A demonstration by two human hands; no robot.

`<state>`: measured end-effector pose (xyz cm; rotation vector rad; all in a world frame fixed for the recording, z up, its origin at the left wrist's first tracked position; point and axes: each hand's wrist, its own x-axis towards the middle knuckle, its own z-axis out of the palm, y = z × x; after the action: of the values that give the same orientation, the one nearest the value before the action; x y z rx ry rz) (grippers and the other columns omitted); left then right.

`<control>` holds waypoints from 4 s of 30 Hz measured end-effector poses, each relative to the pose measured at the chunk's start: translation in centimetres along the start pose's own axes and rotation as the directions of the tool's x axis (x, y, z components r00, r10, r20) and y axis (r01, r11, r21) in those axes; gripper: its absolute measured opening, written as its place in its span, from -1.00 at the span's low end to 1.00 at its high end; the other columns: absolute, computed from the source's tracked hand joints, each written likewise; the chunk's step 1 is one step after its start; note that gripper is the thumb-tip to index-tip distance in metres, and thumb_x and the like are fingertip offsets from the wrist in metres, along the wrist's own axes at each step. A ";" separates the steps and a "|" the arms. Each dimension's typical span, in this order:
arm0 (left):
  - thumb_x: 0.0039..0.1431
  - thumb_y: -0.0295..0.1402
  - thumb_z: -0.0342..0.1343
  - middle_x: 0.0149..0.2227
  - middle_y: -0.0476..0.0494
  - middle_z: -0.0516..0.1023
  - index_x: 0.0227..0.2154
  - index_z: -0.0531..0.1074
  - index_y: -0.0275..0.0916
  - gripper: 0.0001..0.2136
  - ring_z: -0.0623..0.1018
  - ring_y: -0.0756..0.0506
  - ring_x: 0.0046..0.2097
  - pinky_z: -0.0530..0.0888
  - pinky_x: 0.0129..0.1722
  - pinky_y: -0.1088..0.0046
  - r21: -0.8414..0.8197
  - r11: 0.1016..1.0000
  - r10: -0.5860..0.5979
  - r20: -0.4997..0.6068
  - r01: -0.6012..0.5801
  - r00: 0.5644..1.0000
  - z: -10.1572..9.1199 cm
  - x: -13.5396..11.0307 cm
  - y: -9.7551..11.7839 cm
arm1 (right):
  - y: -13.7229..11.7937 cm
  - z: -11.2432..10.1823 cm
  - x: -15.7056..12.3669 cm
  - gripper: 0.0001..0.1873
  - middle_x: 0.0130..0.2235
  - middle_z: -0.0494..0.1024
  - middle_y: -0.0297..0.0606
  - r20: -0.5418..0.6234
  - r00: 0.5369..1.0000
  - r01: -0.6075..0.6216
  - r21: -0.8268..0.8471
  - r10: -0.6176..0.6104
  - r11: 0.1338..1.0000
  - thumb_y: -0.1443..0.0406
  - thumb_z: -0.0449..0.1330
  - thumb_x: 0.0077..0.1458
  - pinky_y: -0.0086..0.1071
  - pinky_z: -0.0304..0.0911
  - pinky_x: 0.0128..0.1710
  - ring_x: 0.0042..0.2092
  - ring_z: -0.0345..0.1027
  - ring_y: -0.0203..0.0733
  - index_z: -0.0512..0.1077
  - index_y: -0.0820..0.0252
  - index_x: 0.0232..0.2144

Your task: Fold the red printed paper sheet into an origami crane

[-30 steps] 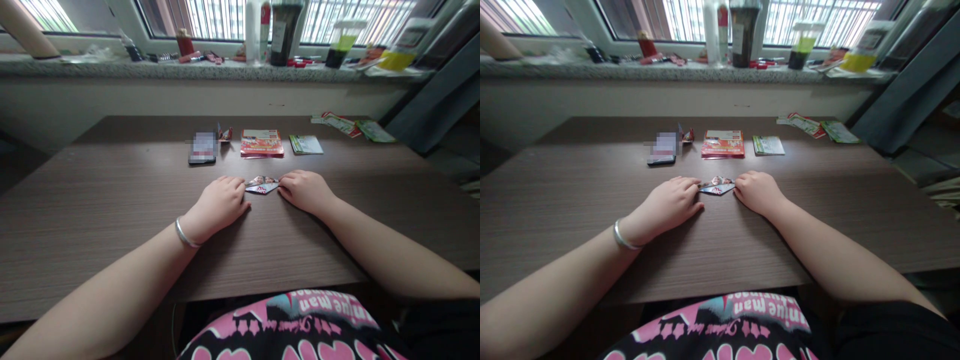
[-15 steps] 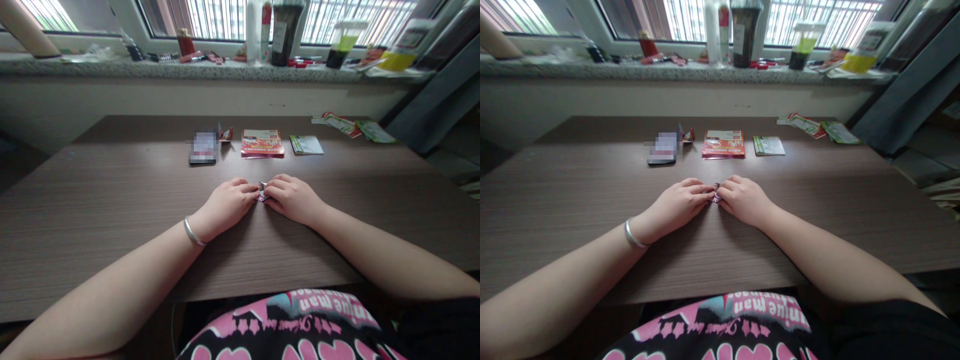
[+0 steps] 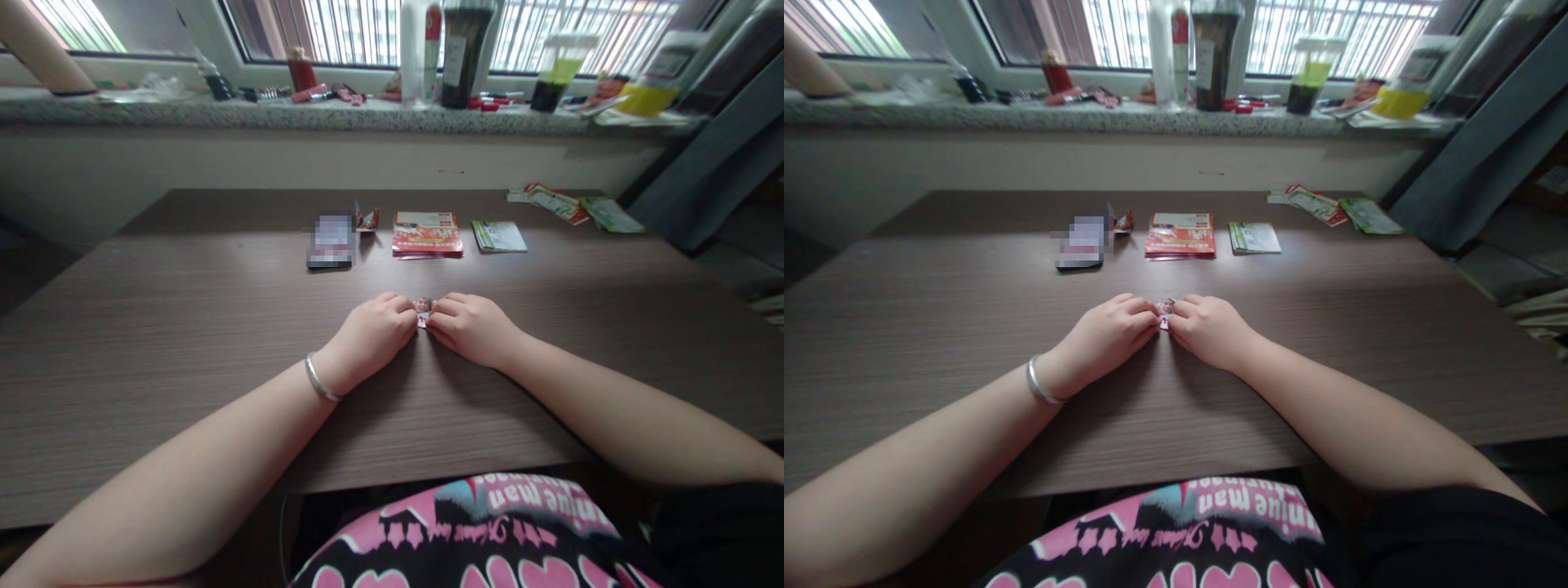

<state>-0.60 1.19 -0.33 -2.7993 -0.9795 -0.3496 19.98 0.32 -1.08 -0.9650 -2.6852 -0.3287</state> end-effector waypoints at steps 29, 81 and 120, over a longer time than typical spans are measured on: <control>0.27 -0.35 0.03 -0.39 -0.09 0.47 -0.35 0.48 -0.28 -0.83 0.43 -0.05 -0.34 0.37 -0.25 0.42 -0.092 0.995 0.036 -0.049 -0.041 0.998 0.8 0.3 -0.4 | 0.2 0.2 -0.3 -0.78 -0.30 0.51 -0.21 0.010 0.988 -0.150 0.238 0.152 0.960 0.22 0.08 0.20 -0.36 0.20 -0.24 -0.22 0.31 -0.18 0.49 0.15 -0.36; 0.32 -0.37 -0.06 -0.26 -0.10 0.56 -0.04 0.47 -0.14 -0.74 0.48 -0.03 -0.31 0.40 -0.28 0.44 0.035 0.982 0.189 -0.046 -0.187 0.981 -0.5 -0.2 -0.5 | 1.4 -0.3 0.7 -0.73 -0.42 0.59 -0.29 0.279 0.845 -0.523 0.250 0.456 0.815 0.14 0.16 0.10 -0.39 0.02 -0.39 -0.40 0.38 -0.25 0.50 0.15 -0.50; 0.30 -0.33 -0.05 -0.30 -0.14 0.51 -0.17 0.49 -0.21 -0.78 0.43 -0.07 -0.31 0.37 -0.35 0.40 0.077 0.992 0.100 -0.004 -0.100 0.995 -0.4 0.0 0.7 | 1.4 -0.3 0.9 -0.75 -0.44 0.55 -0.35 0.273 0.829 -0.546 0.205 0.488 0.813 0.11 0.19 0.08 -0.38 -0.01 -0.38 -0.39 0.34 -0.24 0.42 0.14 -0.50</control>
<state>-0.23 0.51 0.02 -2.7629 -0.8285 -0.3036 20.29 1.79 -0.36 -1.6521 -2.4005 0.2715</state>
